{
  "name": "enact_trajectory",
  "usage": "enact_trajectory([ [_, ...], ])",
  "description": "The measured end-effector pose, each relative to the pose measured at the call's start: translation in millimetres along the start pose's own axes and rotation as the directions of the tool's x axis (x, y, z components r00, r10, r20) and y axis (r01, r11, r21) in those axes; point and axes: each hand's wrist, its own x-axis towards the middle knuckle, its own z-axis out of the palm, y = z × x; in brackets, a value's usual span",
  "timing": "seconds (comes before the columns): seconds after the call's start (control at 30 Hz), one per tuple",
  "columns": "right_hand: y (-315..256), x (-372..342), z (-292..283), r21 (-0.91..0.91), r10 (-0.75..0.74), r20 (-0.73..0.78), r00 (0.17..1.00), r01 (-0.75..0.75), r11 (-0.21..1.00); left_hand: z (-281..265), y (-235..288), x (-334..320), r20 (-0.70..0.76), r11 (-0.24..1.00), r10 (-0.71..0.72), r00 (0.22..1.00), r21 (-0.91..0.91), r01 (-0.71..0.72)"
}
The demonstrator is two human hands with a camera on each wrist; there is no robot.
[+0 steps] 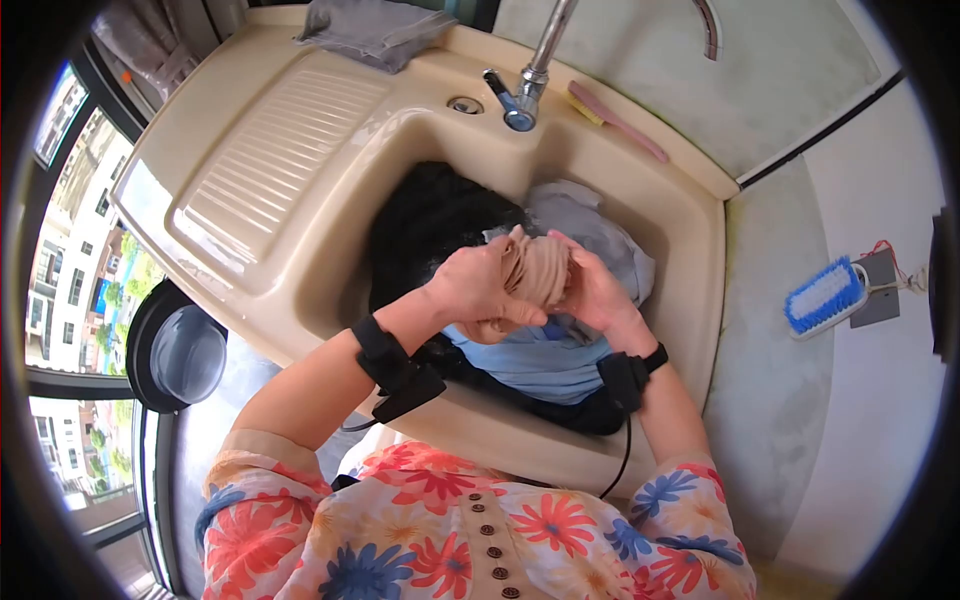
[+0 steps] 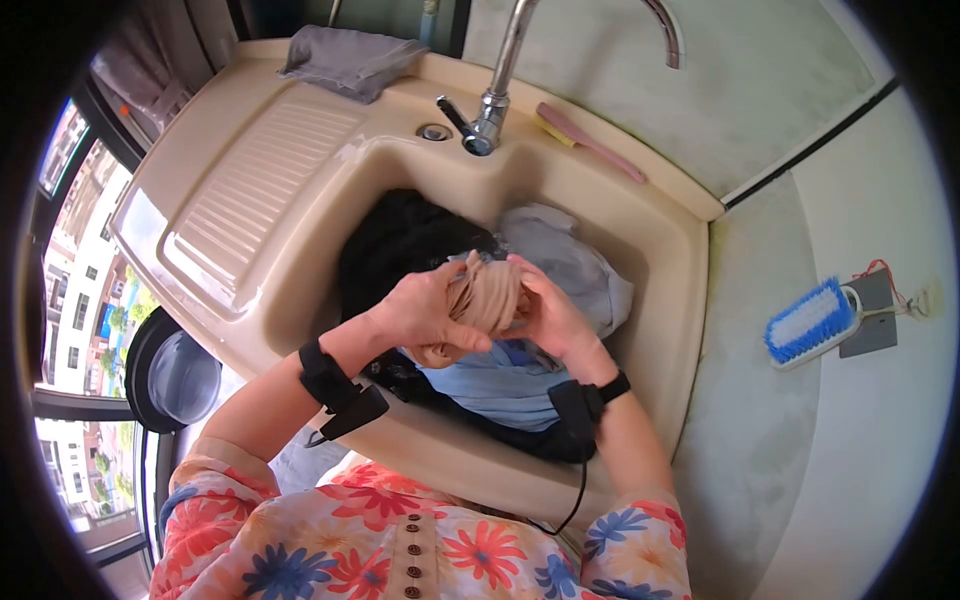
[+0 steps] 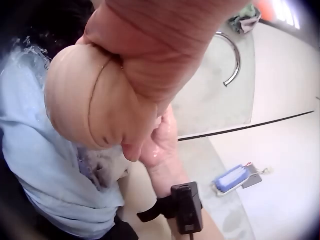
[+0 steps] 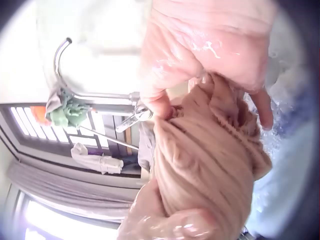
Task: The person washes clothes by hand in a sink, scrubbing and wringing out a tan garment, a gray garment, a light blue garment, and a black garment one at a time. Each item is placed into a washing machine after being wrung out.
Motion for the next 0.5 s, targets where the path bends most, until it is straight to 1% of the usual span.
enact_trajectory([
  [0.03, 1, -4, -1, 0.042, 0.059, 0.094, 0.994, -0.063, 0.997, -5, -1, -1, -0.009, 1.000, -0.010, 1.000, 0.004, 0.010],
  [0.07, 3, -8, 0, 0.009, 0.082, 0.178, 0.980, -0.086, 0.996, -11, 0, -1, -0.068, 0.999, -0.001, 0.998, -0.046, -0.002],
  [0.1, 6, -11, 4, 0.005, 0.089, 0.194, 0.977, -0.092, 0.996, -16, 0, -3, -0.130, 0.995, 0.006, 0.991, -0.094, -0.019],
  [0.13, 8, -12, 9, -0.059, 0.132, 0.136, 0.982, -0.125, 0.990, -21, 1, -6, -0.205, 0.992, 0.031, 0.978, -0.110, -0.055],
  [0.17, 8, -12, 16, -0.125, 0.173, 0.076, 0.982, -0.162, 0.979, -28, 1, -10, -0.225, 0.993, 0.021, 0.974, -0.108, -0.046],
  [0.2, 8, -12, 20, -0.132, 0.235, 0.082, 0.969, -0.223, 0.966, -41, 5, -15, -0.278, 0.986, 0.033, 0.960, -0.150, -0.077],
  [0.23, 10, -13, 26, -0.147, 0.241, 0.100, 0.965, -0.225, 0.963, -53, 6, -18, -0.332, 0.976, 0.043, 0.942, -0.186, -0.111],
  [0.3, 18, -11, 43, -0.106, 0.193, 0.127, 0.973, -0.180, 0.978, -74, -5, -21, -0.457, 0.904, -0.004, 0.889, -0.382, -0.192],
  [0.33, 17, -7, 58, -0.120, 0.206, 0.160, 0.965, -0.188, 0.975, -83, -11, -27, -0.469, 0.805, -0.063, 0.881, -0.546, -0.233],
  [0.37, 15, -5, 74, -0.087, 0.065, 0.170, 0.983, -0.051, 0.995, -92, -16, -34, -0.475, 0.676, -0.122, 0.872, -0.683, -0.277],
  [0.4, 13, 0, 93, -0.049, -0.076, 0.175, 0.982, 0.086, 0.995, -105, -20, -46, -0.388, 0.405, 0.001, 0.922, -0.842, -0.355],
  [0.43, 13, 11, 112, -0.055, -0.061, 0.215, 0.975, 0.074, 0.996, -110, -39, -56, -0.266, 0.333, 0.054, 0.962, -0.904, -0.269],
  [0.5, 8, 33, 154, -0.072, -0.250, 0.183, 0.951, 0.267, 0.961, -114, -65, -79, -0.206, 0.262, 0.036, 0.978, -0.942, -0.208],
])
